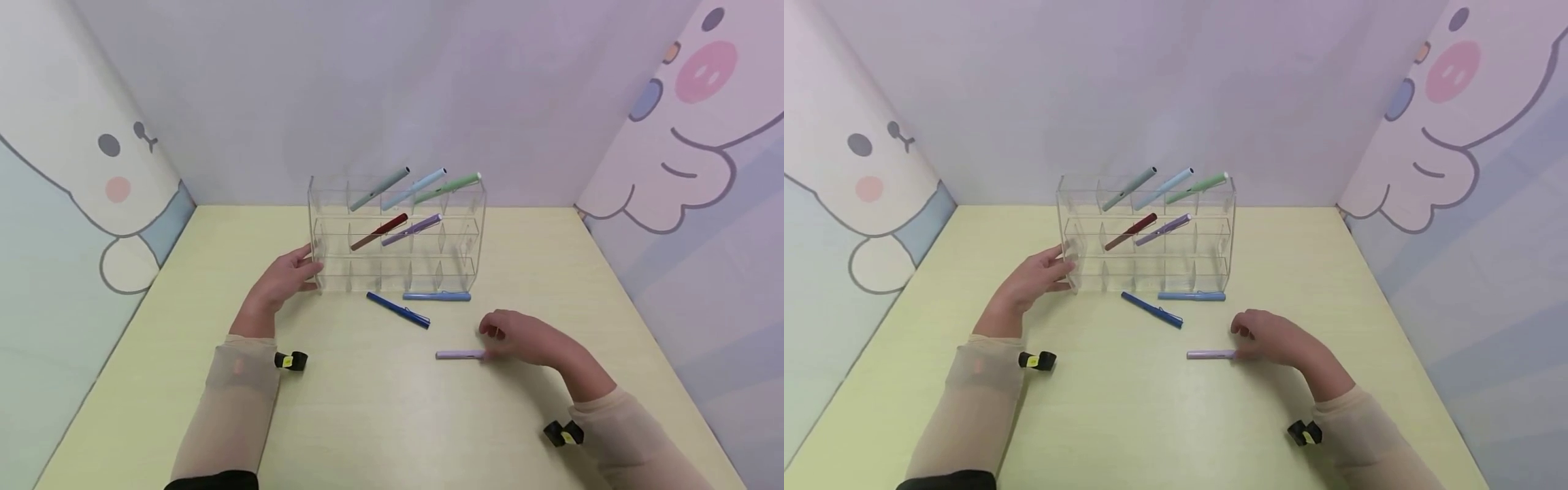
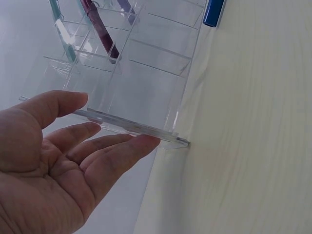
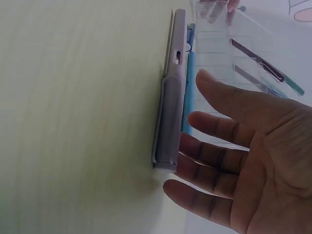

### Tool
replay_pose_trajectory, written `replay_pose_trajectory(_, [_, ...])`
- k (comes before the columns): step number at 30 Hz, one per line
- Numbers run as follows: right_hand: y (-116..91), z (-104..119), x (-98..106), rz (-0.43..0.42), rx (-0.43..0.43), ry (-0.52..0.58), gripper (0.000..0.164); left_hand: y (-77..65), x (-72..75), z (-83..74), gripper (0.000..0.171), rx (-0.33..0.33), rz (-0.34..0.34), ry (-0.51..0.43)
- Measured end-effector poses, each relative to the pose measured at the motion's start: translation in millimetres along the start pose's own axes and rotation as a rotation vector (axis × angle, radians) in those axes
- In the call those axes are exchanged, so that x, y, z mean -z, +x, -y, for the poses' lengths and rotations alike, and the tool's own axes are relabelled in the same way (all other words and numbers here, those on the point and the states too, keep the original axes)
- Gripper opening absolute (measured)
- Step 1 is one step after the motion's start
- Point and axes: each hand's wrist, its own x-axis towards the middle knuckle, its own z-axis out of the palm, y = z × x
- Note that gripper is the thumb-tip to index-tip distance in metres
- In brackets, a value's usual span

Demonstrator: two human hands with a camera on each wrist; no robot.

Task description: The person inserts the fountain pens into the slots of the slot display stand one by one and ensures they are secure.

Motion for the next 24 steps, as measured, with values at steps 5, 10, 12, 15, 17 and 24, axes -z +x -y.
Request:
replay_pose_trajectory(5, [1, -1, -7, -0.012, 0.081, -0.056, 0.026, -1.4, -1.6, -1.2, 0.069, -0.003, 0.000, -0.014])
replay_pose_trajectory(10, [1, -1, -13, -0.011, 0.089, -0.087, 0.021, -2.4, -1.5, 0.2, 0.069, 0.000, 0.001, -0.010])
replay_pose_trajectory(12, [0, -1, -14, -0.009, 0.090, -0.107, 0.021, -2.5, -1.6, 1.3, 0.069, 0.004, 0.005, -0.007])
replay_pose_trajectory(15, [0, -1, -16, -0.011, 0.101, -0.140, 0.022, -2.4, -2.0, 1.9, 0.069, 0.005, 0.004, -0.008])
replay_pose_trajectory(17, [0, -1, -16, -0.017, 0.114, -0.145, 0.023, -2.3, -2.1, 1.6, 0.068, -0.001, 0.000, -0.009])
replay_pose_trajectory(24, [1, -1, -12, -0.015, 0.132, -0.126, 0.021, -2.0, -1.3, 0.1, 0.068, -0.011, -0.007, 0.006])
